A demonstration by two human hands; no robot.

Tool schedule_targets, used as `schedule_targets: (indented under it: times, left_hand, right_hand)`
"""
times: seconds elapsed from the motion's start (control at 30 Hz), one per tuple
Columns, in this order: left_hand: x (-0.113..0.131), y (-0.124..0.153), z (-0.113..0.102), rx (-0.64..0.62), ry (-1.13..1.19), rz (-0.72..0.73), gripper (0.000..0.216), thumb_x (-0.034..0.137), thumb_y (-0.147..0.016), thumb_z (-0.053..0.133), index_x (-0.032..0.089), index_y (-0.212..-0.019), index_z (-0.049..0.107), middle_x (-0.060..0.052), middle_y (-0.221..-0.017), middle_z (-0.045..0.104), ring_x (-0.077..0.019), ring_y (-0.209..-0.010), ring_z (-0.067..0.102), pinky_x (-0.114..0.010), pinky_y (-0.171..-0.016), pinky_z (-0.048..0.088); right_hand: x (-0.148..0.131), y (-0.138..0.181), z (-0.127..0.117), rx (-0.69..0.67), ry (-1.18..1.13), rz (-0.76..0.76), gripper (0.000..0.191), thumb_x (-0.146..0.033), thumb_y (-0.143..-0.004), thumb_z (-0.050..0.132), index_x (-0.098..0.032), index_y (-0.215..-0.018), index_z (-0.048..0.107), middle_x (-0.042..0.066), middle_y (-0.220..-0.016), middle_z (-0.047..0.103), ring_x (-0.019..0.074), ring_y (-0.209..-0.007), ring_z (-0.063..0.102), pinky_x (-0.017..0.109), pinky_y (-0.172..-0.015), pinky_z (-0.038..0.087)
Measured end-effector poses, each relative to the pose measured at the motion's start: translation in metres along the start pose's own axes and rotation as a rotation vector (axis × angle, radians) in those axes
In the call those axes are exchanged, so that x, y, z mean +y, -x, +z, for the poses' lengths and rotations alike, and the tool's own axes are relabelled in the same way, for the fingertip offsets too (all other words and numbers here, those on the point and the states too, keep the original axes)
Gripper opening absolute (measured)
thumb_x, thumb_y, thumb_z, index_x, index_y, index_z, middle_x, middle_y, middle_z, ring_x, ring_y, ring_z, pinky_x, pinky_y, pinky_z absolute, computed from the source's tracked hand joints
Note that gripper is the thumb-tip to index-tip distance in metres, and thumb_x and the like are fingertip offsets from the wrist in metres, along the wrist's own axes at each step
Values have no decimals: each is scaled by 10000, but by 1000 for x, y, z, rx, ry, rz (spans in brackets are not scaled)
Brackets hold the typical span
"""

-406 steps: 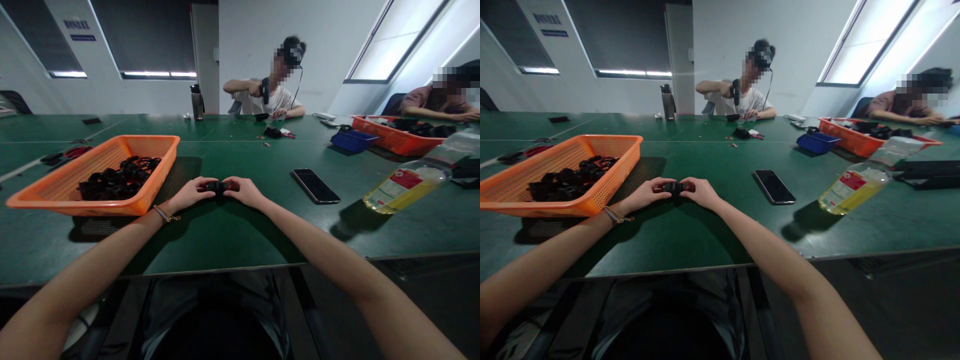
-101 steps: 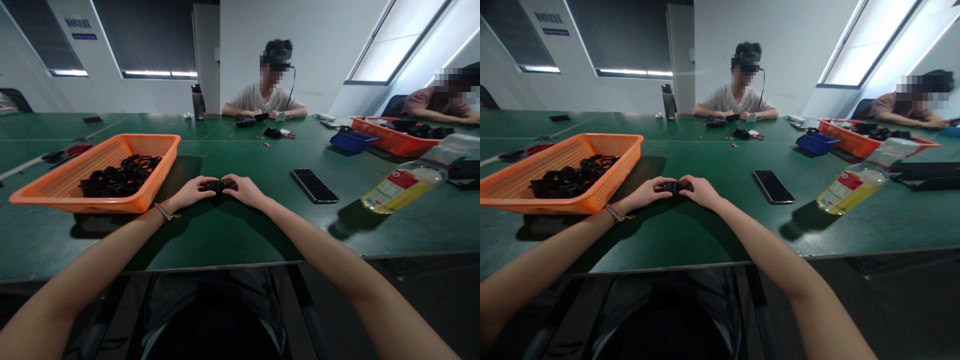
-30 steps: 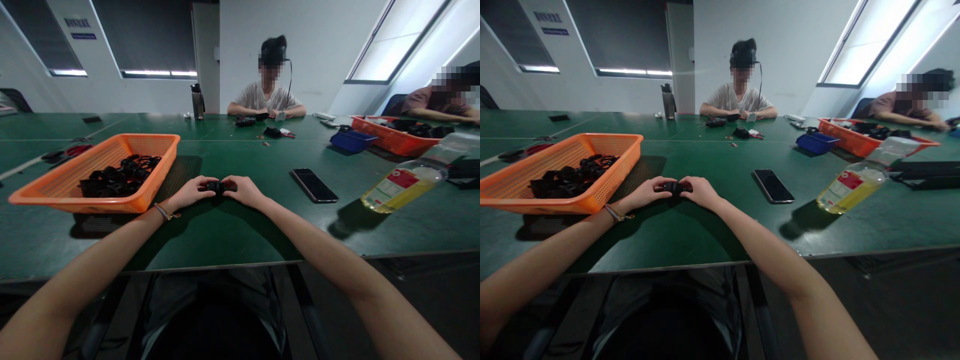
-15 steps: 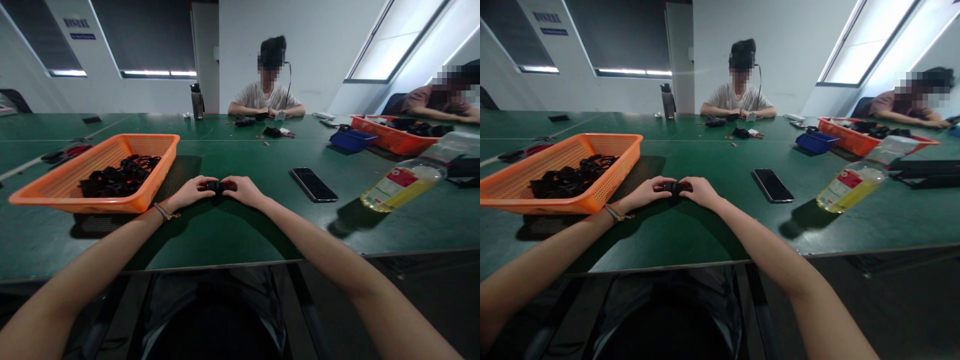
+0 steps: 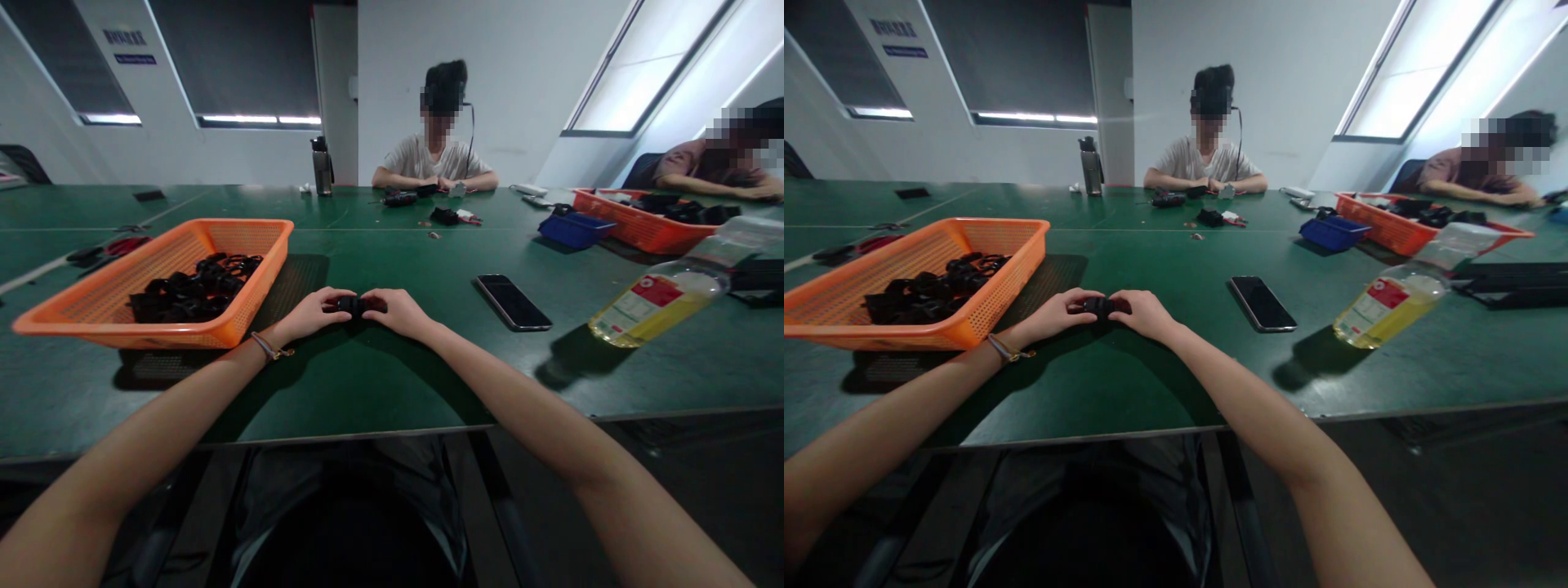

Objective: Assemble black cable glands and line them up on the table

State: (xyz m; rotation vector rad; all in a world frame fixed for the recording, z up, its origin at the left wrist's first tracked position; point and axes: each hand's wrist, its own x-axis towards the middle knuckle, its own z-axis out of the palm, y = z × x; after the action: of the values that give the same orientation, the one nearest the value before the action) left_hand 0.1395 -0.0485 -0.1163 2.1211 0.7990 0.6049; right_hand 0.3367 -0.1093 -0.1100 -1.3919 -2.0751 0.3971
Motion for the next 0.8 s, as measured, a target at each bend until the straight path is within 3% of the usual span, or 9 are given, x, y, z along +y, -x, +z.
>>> schedule_targets:
  times: [0.8]
  left_hand:
    - [3,1,0,-6,15,-8,479,370,-693,630,181,-1129,572,-77,-1180,582,-240,-1095,555,-438,-982,417]
  right_hand:
    - [-3,1,-2,-9,54,-15,231,-211,-793,628,-148,-1014,655,89,-971,696,195,-868,642,319,-773,472]
